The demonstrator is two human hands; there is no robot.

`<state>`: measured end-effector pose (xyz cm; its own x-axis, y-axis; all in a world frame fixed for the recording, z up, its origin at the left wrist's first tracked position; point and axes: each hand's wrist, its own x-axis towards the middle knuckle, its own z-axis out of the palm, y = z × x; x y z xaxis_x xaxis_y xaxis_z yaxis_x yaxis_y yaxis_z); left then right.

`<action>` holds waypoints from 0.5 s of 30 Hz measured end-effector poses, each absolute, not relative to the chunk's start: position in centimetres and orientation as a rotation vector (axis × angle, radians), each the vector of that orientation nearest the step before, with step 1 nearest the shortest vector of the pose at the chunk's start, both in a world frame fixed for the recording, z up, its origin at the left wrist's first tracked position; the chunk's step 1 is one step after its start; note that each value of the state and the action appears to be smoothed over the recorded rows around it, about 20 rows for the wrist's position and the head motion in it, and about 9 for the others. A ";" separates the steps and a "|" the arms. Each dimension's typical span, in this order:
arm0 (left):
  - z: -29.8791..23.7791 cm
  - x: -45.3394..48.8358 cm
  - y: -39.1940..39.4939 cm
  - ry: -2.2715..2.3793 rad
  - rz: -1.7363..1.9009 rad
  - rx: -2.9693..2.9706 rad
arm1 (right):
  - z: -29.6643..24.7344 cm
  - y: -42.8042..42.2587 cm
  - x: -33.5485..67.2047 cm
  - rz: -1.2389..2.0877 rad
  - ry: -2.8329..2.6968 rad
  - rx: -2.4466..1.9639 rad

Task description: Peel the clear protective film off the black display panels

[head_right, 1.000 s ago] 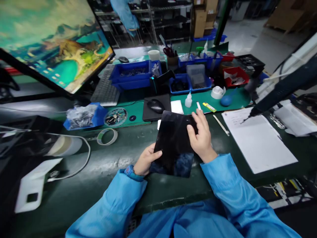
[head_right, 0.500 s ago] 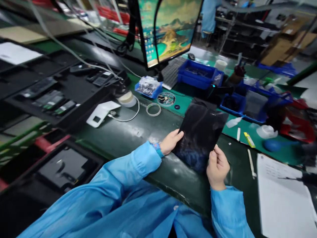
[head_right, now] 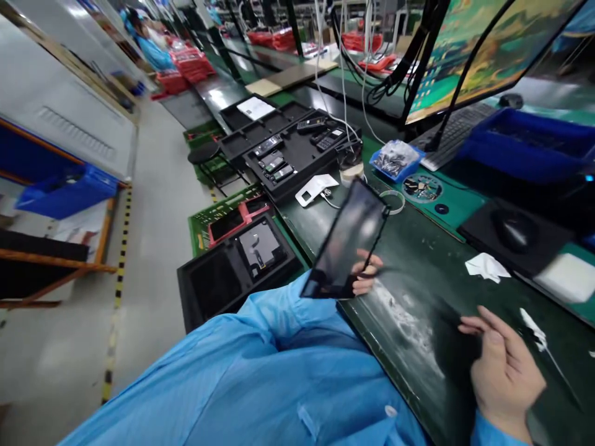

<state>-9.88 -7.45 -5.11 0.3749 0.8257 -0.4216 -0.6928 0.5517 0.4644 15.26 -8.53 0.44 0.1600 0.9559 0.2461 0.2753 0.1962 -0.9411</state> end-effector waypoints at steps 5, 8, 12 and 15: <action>-6.7 -12.1 -9.6 0.702 1.027 0.208 | 0.0 -7.9 15.3 0.866 -1.417 -1.480; -6.6 -13.5 -10.4 0.752 1.053 0.196 | 0.0 -7.9 15.3 0.914 -1.448 -1.537; -5.3 -17.0 -11.5 0.781 1.087 0.197 | 0.2 -8.0 15.0 0.934 -1.462 -1.536; -4.8 -18.3 -12.1 0.761 1.049 0.218 | 0.1 -7.7 14.8 0.972 -1.491 -1.510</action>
<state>-18.26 -12.08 -4.78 0.2747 0.8436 -0.4613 -0.7001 0.5044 0.5055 14.83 -7.70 0.10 0.0166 0.9998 0.0053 0.3981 -0.0017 -0.9173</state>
